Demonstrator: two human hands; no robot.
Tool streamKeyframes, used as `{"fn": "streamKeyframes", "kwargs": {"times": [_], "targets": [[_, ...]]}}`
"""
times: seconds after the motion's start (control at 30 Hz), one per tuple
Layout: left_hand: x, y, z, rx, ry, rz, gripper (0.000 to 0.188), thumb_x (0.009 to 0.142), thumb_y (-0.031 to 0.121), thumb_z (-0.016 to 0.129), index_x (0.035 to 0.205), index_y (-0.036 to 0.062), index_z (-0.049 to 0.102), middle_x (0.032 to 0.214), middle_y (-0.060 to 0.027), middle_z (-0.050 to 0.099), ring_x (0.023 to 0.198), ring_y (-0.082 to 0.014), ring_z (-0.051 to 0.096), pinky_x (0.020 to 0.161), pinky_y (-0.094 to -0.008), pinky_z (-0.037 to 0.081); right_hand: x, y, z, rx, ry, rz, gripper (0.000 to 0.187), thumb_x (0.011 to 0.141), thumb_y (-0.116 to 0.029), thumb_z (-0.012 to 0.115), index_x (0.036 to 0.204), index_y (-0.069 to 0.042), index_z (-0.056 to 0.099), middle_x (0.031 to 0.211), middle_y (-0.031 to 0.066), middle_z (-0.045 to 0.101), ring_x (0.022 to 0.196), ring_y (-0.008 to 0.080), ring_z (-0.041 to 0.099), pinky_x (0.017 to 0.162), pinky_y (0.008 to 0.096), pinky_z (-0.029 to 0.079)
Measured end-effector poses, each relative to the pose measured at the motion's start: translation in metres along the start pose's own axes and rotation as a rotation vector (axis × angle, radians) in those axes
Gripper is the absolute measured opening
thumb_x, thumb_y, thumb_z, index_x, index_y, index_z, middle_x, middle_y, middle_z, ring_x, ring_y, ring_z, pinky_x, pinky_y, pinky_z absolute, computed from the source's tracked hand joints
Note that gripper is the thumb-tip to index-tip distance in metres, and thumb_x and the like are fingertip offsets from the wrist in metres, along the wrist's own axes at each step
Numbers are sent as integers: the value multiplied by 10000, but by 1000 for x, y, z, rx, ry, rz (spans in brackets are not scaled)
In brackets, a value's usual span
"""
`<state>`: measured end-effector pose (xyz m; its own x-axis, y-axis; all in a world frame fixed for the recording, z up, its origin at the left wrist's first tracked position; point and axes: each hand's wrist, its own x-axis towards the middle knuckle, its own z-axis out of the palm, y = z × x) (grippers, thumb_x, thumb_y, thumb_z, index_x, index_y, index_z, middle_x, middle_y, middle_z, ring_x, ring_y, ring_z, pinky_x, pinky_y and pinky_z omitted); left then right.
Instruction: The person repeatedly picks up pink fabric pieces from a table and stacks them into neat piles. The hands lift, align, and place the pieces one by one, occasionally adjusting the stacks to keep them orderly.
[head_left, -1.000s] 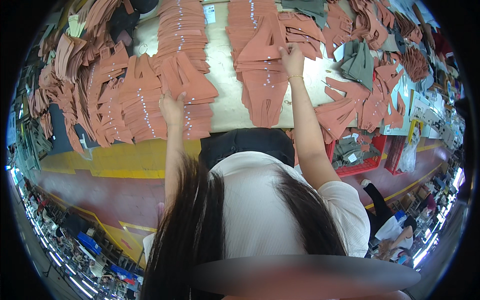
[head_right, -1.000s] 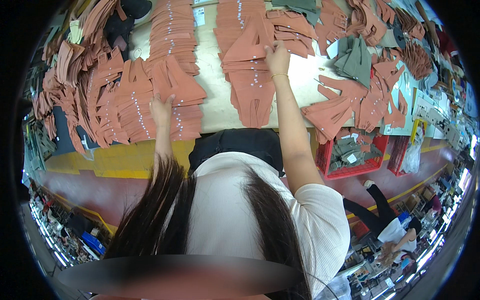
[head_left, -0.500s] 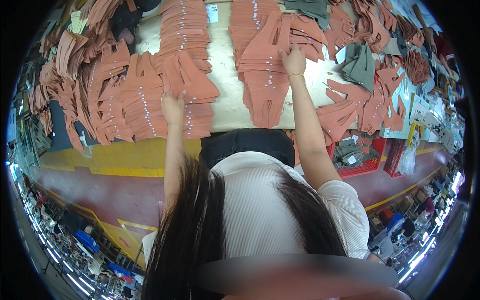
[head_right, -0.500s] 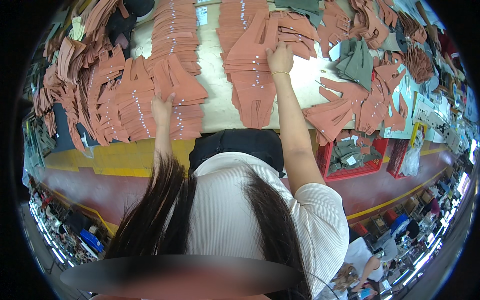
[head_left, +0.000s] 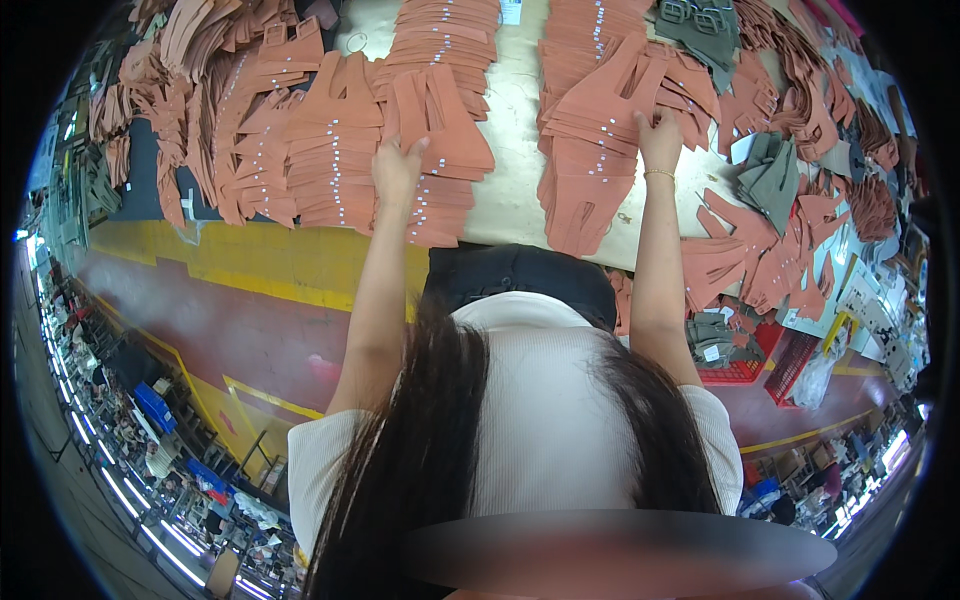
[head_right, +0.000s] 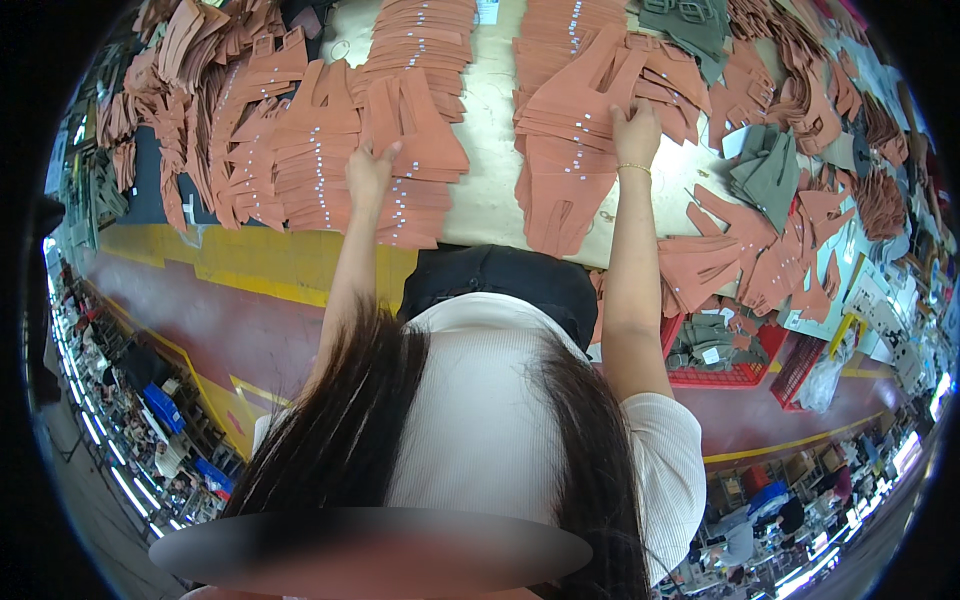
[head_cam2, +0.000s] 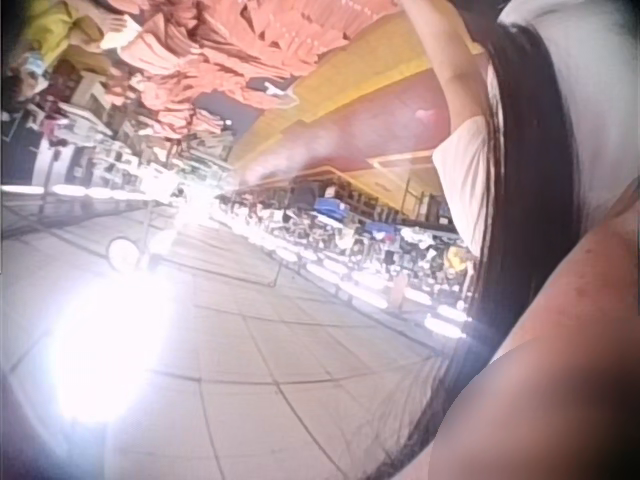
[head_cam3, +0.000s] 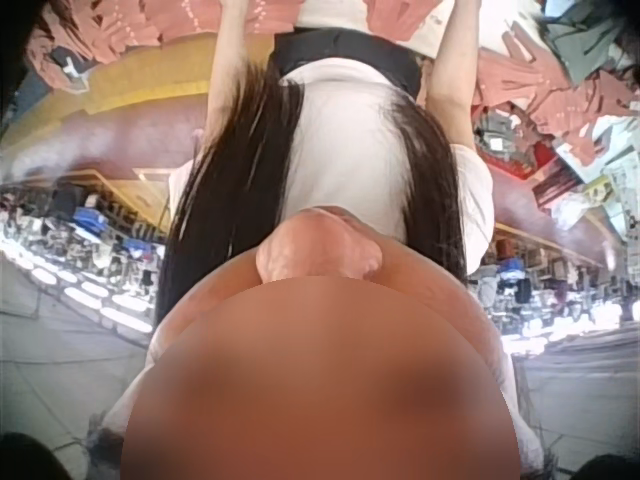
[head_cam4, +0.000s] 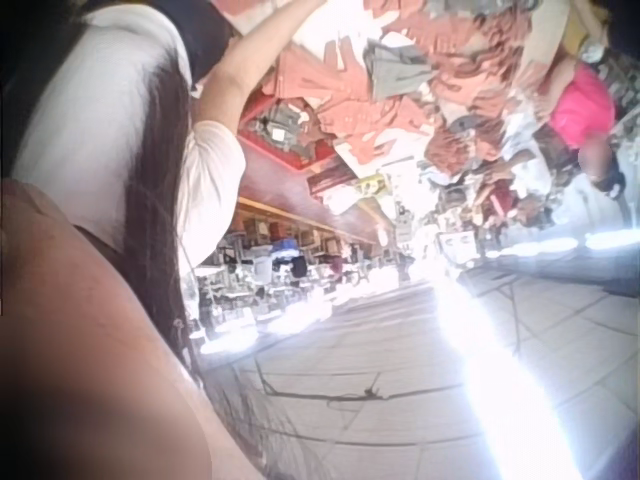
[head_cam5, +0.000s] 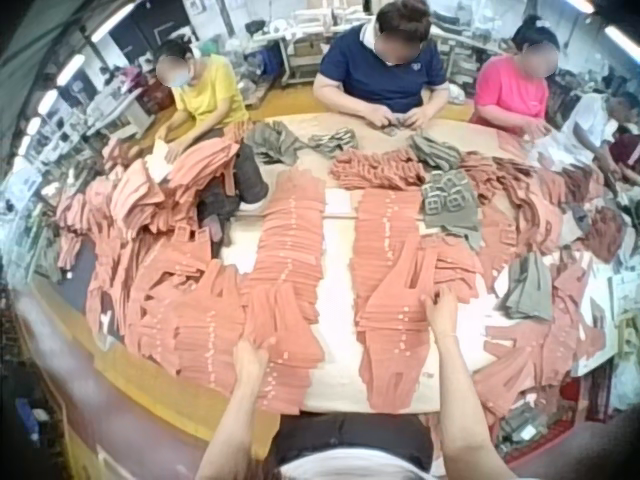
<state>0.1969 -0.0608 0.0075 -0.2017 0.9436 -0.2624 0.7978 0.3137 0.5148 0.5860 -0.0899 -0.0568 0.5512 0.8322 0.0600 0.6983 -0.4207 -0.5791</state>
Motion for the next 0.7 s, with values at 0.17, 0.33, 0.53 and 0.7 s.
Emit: {"fn": "streamKeyframes", "kwargs": {"times": [0.17,0.33,0.53,0.7], "targets": [[14,-2,2,-42,-7,31,418,754,310,724,853,-78,602,780,-301,610,788,-451,601,679,-466,469,0,-2,-1,61,-37,56,306,739,-234,726,891,5,611,859,165,607,774,306,591,731,385,475],[24,-11,9,76,29,88,463,748,328,728,915,-87,610,813,-314,611,813,-456,600,698,-467,473,-2,-3,-4,108,-40,90,320,746,-241,728,924,5,627,818,158,639,728,272,617,700,356,488],[28,-16,15,0,89,117,473,749,343,732,901,-87,608,789,-310,608,785,-453,601,673,-462,474,-1,-9,-7,142,-52,148,314,761,-245,720,924,7,629,783,139,660,699,241,629,681,333,495],[45,5,5,-62,-69,89,466,769,342,726,917,-85,615,662,-225,621,549,-341,586,557,-401,464,5,-2,-12,177,-76,185,303,785,-243,702,933,9,624,809,131,668,712,202,631,690,316,493]]}}
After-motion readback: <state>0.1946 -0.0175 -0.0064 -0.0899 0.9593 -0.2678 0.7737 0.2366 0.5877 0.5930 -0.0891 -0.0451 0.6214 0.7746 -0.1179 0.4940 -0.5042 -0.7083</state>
